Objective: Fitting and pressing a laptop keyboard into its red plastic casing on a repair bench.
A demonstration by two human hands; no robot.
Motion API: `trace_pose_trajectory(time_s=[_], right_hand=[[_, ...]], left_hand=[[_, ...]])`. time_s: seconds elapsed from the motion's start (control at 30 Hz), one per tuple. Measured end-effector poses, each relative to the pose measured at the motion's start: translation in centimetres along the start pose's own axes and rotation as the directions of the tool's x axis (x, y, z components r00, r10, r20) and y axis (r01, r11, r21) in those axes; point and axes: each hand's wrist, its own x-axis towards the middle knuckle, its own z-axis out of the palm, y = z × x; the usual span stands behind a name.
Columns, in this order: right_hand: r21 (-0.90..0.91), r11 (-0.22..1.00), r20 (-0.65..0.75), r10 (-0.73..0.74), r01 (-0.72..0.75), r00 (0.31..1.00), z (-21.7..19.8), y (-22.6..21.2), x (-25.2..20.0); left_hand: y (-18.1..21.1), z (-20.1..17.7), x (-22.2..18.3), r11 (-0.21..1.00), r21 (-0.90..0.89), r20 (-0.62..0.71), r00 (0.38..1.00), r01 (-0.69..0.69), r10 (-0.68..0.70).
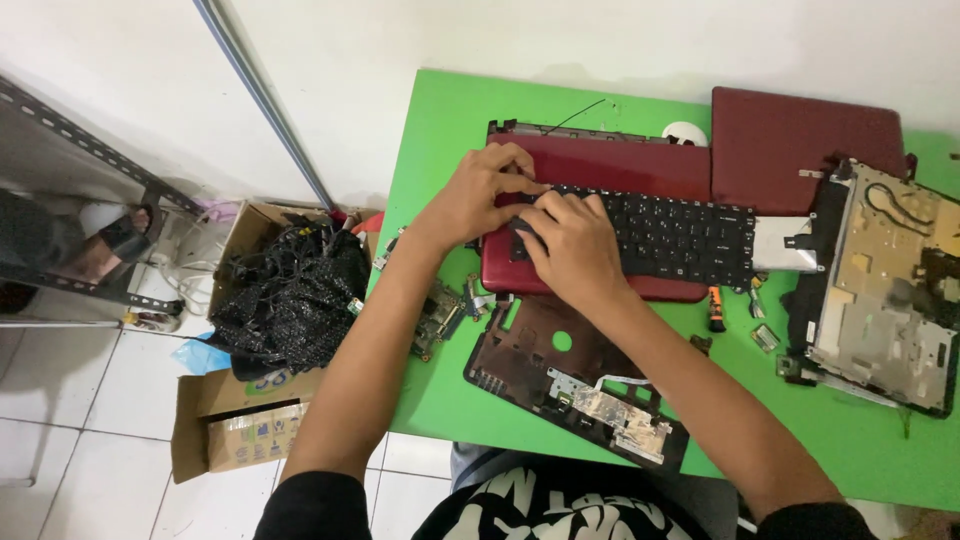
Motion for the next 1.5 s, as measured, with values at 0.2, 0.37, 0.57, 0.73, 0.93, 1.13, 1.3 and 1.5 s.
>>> trace_pose_trajectory(time_s=[0.2, 0.37, 0.57, 0.73, 0.93, 1.13, 1.3, 1.5], right_hand=[[-0.056, 0.996, 0.142, 0.07, -0.063, 0.987, -1.2, 1.5, -0.3], [-0.023, 0.998, 0.147, 0.058, -0.055, 0.988, -0.5, 0.2, -0.2], [-0.043, 0.996, 0.164, 0.081, -0.075, 0.983, -1.6, 1.3, -0.7], [-0.157, 0.953, 0.267, 0.292, -0.258, 0.918, -2.3, 2.1, -2.1], [0.038, 0.999, 0.024, -0.009, 0.008, 1.0, -0.5, -1.2, -2.4], [-0.081, 0.991, -0.021, 0.102, -0.104, 0.995, -1.4, 1.9, -4.1], [0.043, 0.934, -0.059, 0.356, -0.354, 0.933, -4.5, 3.6, -5.4], [0.192, 0.903, -0.003, 0.393, -0.385, 0.92, -4.3, 4.0, -6.2]], left_hand=[[0.0, -0.5, 0.2, 0.999, 0.007, 0.036, 0.998, 0.045, -0.045], [0.0, 0.0, -0.1, 0.995, 0.091, 0.047, 0.998, 0.035, -0.039], [0.6, -0.4, 0.0, 0.997, 0.072, 0.037, 0.999, 0.037, -0.039], [1.1, -0.3, -0.2, 0.996, 0.034, 0.009, 0.997, 0.077, -0.077], [0.9, -0.1, -0.2, 0.992, 0.107, 0.017, 0.998, 0.06, -0.063], [1.7, -0.1, -0.6, 0.987, 0.124, -0.002, 0.995, 0.099, -0.099], [2.5, 0.1, -0.7, 0.933, 0.318, 0.121, 0.969, 0.167, -0.215], [7.8, -0.6, 1.5, 0.829, 0.508, 0.343, 0.829, 0.232, -0.442]])
